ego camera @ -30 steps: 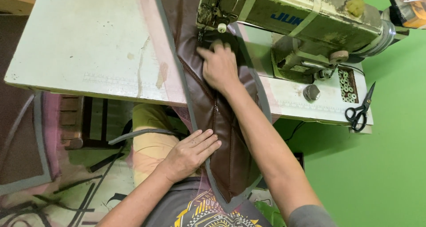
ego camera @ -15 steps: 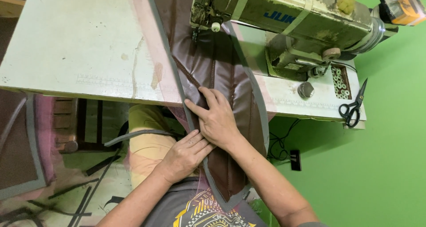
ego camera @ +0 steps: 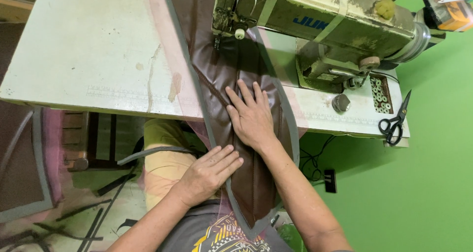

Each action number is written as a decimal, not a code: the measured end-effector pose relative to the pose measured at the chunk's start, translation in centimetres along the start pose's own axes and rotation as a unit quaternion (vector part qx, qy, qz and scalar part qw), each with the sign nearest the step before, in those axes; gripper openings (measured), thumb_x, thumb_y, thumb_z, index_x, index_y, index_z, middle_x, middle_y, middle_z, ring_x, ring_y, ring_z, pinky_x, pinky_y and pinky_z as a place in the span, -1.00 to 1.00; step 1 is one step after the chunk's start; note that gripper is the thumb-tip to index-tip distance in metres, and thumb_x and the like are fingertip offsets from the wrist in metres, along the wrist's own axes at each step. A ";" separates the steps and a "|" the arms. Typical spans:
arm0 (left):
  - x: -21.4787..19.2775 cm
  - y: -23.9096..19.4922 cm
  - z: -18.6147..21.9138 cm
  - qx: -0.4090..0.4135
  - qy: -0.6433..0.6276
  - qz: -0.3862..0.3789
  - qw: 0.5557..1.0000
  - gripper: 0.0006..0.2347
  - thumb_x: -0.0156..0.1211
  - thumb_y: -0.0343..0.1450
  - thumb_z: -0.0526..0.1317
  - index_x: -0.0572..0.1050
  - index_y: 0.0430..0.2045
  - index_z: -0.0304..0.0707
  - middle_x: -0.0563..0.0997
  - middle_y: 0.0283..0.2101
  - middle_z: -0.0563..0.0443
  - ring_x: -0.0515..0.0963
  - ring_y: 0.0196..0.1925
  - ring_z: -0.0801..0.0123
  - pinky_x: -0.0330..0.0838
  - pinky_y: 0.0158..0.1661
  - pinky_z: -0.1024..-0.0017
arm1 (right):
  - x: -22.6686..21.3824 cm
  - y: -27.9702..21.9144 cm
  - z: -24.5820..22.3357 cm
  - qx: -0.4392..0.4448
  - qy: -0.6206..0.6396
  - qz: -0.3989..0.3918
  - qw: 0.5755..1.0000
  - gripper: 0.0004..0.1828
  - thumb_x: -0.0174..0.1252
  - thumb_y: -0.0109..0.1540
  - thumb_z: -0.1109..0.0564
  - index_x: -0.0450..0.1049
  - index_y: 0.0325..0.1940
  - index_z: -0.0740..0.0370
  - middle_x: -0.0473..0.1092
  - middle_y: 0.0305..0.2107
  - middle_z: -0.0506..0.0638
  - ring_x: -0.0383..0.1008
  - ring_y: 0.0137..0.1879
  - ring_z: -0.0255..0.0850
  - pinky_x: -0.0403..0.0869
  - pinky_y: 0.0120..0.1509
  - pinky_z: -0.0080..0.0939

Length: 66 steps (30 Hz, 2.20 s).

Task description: Sewing a quilted diamond pattern onto a piece of brown synthetic leather using an industrial sewing machine.

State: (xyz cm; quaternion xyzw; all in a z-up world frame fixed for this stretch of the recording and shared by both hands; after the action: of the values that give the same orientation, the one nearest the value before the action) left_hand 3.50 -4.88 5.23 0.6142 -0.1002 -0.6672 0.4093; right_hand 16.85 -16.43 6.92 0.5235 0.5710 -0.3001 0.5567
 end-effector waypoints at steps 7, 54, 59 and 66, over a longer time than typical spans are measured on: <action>0.4 0.5 -1.1 -0.019 0.047 0.067 0.996 -0.73 -0.10 0.59 -0.28 0.54 0.10 -0.19 0.63 0.09 -0.06 0.56 0.23 0.17 0.37 0.27 0.19 | 0.3 1.1 0.6 0.024 -0.024 -0.024 0.999 -0.50 -0.19 0.45 -0.13 0.31 0.48 -0.21 0.16 0.45 0.02 0.01 0.54 0.31 0.04 0.54 0.44; 4.3 8.4 -12.7 -0.047 -0.002 -0.099 0.994 -0.54 0.02 0.41 -0.43 0.37 0.29 -0.36 0.47 0.30 -0.30 0.41 0.38 -0.10 0.21 0.38 0.08 | 2.5 13.1 8.5 -0.019 -0.029 -0.024 0.999 -0.49 -0.21 0.43 -0.15 0.24 0.49 -0.23 0.21 0.40 0.10 0.00 0.51 0.37 -0.01 0.51 0.46; 5.4 8.6 -13.9 -0.045 0.008 -0.111 0.993 -0.49 0.04 0.39 -0.40 0.32 0.32 -0.33 0.44 0.33 -0.30 0.37 0.40 -0.10 0.17 0.40 0.10 | 2.7 14.2 9.1 -0.025 -0.025 -0.022 0.999 -0.51 -0.16 0.43 -0.13 0.28 0.46 -0.23 0.21 0.40 0.11 -0.01 0.51 0.37 0.02 0.48 0.47; 5.2 9.1 -14.7 -0.042 0.029 -0.107 0.993 -0.48 0.13 0.37 -0.36 0.34 0.31 -0.34 0.44 0.33 -0.28 0.36 0.41 -0.07 0.14 0.42 0.11 | 3.3 15.3 9.8 -0.018 -0.024 -0.051 0.998 -0.50 -0.21 0.43 -0.15 0.36 0.38 -0.01 0.20 0.38 0.17 -0.06 0.50 0.41 -0.04 0.49 0.53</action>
State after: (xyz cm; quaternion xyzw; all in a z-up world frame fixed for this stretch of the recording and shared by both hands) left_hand 21.05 -8.76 3.89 0.6231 0.0062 -0.6925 0.3634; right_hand 34.80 -20.50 5.52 0.4763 0.5886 -0.3304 0.5634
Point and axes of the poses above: each hand's wrist, its own y-axis towards the middle knuckle, its own x-axis out of the palm, z = x × y, the point moved 8 cm from there along y, towards the middle knuckle
